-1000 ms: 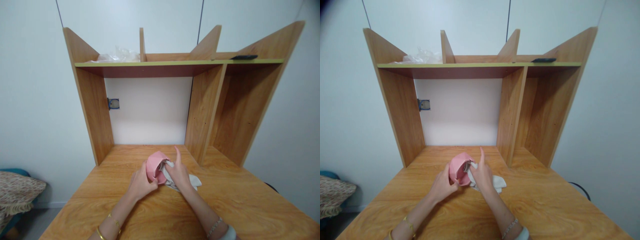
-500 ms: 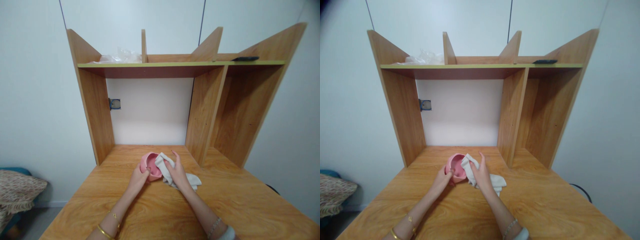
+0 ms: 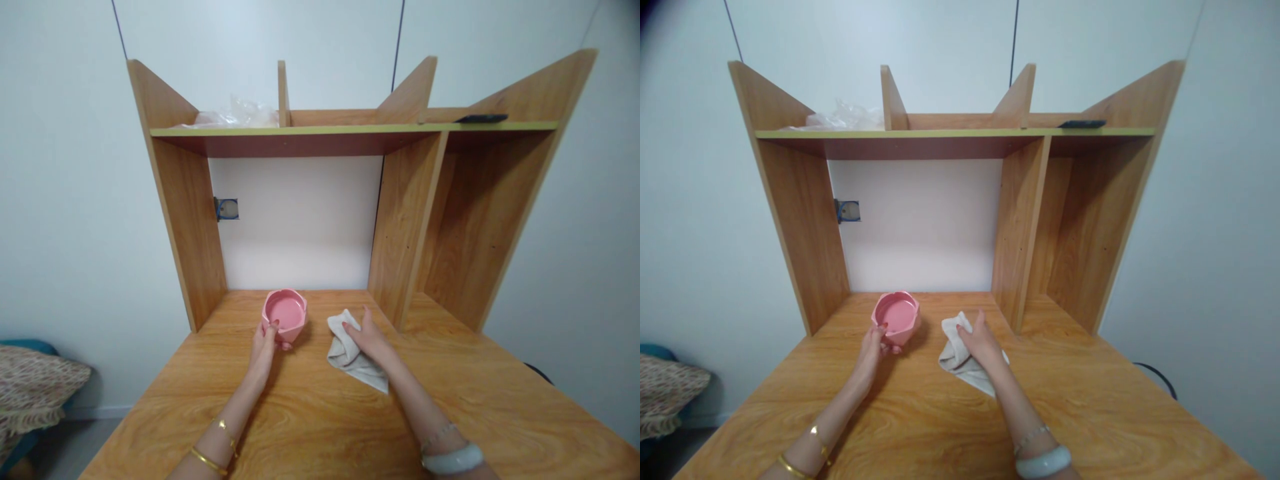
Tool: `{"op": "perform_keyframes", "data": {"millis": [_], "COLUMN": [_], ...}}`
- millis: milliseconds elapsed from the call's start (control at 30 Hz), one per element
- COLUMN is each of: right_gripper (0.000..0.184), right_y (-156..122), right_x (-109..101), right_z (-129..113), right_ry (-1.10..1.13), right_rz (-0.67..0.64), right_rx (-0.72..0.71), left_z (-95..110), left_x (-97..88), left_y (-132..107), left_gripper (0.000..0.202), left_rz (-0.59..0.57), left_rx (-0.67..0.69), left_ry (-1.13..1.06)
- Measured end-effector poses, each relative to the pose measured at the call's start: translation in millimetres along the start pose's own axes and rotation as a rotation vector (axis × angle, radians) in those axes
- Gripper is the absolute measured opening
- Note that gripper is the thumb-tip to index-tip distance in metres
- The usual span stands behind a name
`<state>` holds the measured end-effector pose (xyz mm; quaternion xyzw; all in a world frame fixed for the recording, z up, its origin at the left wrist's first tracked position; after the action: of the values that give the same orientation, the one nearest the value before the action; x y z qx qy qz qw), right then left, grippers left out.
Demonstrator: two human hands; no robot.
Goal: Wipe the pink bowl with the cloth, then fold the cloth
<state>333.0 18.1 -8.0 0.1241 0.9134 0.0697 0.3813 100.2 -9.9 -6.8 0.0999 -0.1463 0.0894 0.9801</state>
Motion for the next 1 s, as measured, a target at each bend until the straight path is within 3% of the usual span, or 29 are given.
{"op": "perform_keyframes", "data": {"millis": [200, 400, 500, 600, 700, 833, 933, 1000], "right_gripper": [0.050, 0.053, 0.060, 0.047, 0.037, 0.051, 0.058, 0.050], "right_y": [6.0, -12.3, -23.1, -26.8, -23.6, -27.7, -38.7, -44.0], "right_x": [-13.6, 10.0, 25.3, 30.8, 24.4, 15.6, 15.5, 15.8], "right_z": [22.7, -6.3, -24.8, -37.3, -45.2, -61.1, -73.8, -78.1], "right_ry": [-0.128, 0.059, 0.303, 0.510, 0.574, 0.642, 0.627, 0.567], "right_rz": [-0.054, -0.104, -0.309, -0.469, -0.423, -0.363, -0.368, -0.358], "right_rx": [0.048, 0.045, 0.101, 0.122, 0.076, -0.066, -0.132, -0.132], "left_z": [3.5, 7.0, 9.7, 12.7, 14.8, 14.9, 14.9, 14.3], "left_x": [2.9, 7.9, 10.9, 11.6, 11.2, 11.7, 13.5, 15.7], "left_y": [-4.1, -8.1, -9.7, -10.3, -10.6, -13.3, -17.9, -21.6], "left_gripper": [0.034, 0.037, 0.039, 0.039, 0.040, 0.039, 0.038, 0.040], "left_rz": [-0.009, -0.079, -0.101, -0.085, -0.071, -0.098, -0.130, -0.170], "left_rx": [0.042, 0.061, 0.064, 0.087, 0.101, 0.103, 0.194, 0.270], "left_ry": [-0.100, -0.069, -0.080, -0.081, -0.047, 0.061, 0.194, 0.276]}}
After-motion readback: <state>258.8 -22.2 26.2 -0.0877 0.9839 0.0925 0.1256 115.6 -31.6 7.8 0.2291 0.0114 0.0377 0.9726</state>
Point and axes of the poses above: each hand's wrist, its own y-axis towards the middle knuckle, its own x-axis out of the palm, z = x × y, the point moved 2 cm from there along y, towards the middle knuckle, and after that the axes turned 3 degrees about -z, right-handed, at the moved point
